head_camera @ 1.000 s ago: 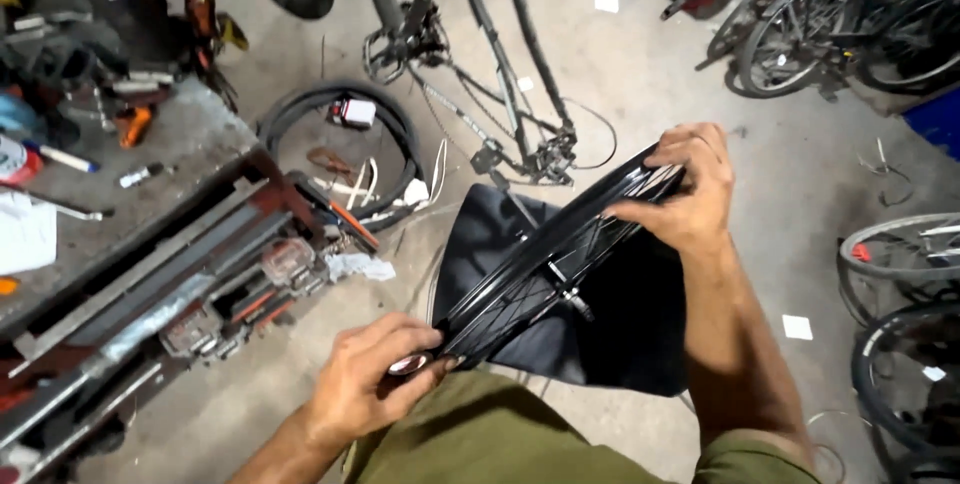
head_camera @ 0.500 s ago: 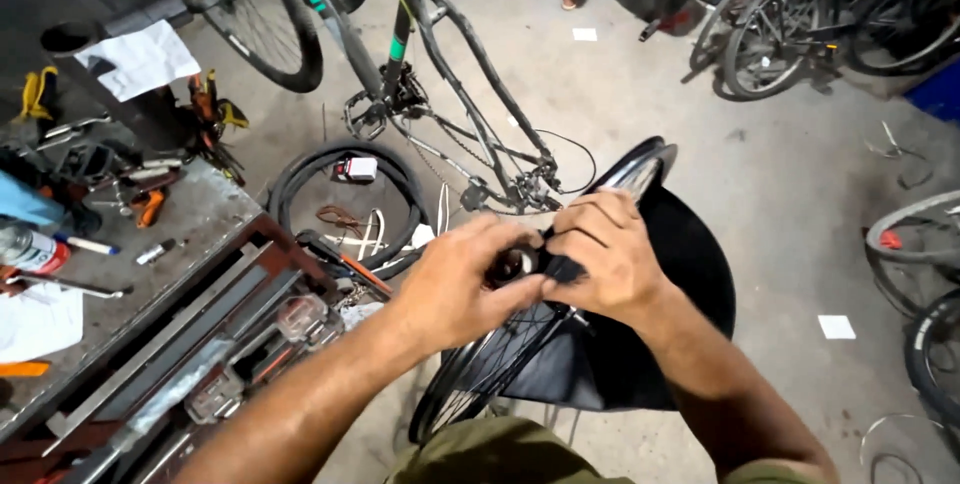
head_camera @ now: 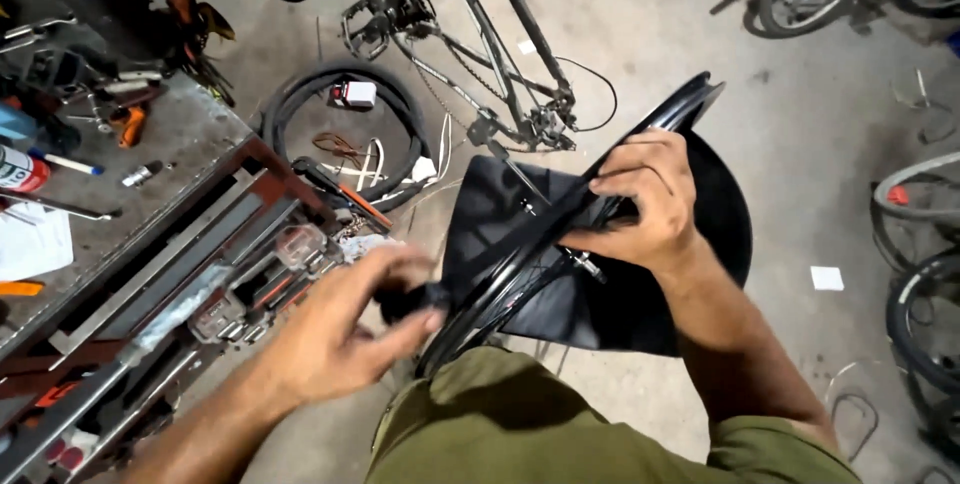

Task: Truing a bicycle wheel by adjusting spokes and handling components at a repair station

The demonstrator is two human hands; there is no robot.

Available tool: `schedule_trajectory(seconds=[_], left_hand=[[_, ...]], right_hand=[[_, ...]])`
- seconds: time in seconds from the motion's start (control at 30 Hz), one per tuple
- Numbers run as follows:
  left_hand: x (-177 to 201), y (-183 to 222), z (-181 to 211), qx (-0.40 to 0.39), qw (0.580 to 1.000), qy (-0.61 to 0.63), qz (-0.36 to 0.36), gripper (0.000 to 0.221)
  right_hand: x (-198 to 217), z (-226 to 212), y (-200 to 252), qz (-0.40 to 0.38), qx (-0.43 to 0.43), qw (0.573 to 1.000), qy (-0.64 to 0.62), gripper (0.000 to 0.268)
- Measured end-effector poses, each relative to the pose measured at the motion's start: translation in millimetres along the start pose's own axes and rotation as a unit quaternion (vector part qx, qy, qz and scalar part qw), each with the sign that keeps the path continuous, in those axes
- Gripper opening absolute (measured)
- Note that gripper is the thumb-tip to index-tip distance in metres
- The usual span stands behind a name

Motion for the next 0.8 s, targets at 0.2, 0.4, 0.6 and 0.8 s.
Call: schedule_trajectory(seconds=[0.2,0.4,0.6,0.8], left_hand=[[-15.6,53.0,-15.3,-0.041,0.997,0.012,0.067,0.031],[-36.8,63.1,-2.6,-0.093,0.988,-0.009,0.122,0.023],[-54.4,60.4,-22.0,-0.056,0.982,-0.13,0.123,0.019],[-82.7,64.4,-47.1,-0.046,0.977,-0.139,0.156,0.025]], right_hand=[[-4.0,5.7,-4.7,-0.004,0.007,1.0,0.008,0.059],[-2.7,3.8,-7.0,-0.024,0.01,0.999,0.023,0.059],[-0.3,4.0,-7.3,-0.033,0.015,0.999,0.033,0.06],[3.7,2.3,-8.0,-0.038,-0.002,0.999,0.029,0.061]])
Point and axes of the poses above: each hand's wrist, its own y-axis away from the middle knuckle, its own x-axis out of the back of the hand, z = x × y, the point moved 2 cm from there along -y, towards the middle knuckle, and after that the axes turned 7 degrees about y, right-handed, at the moved point
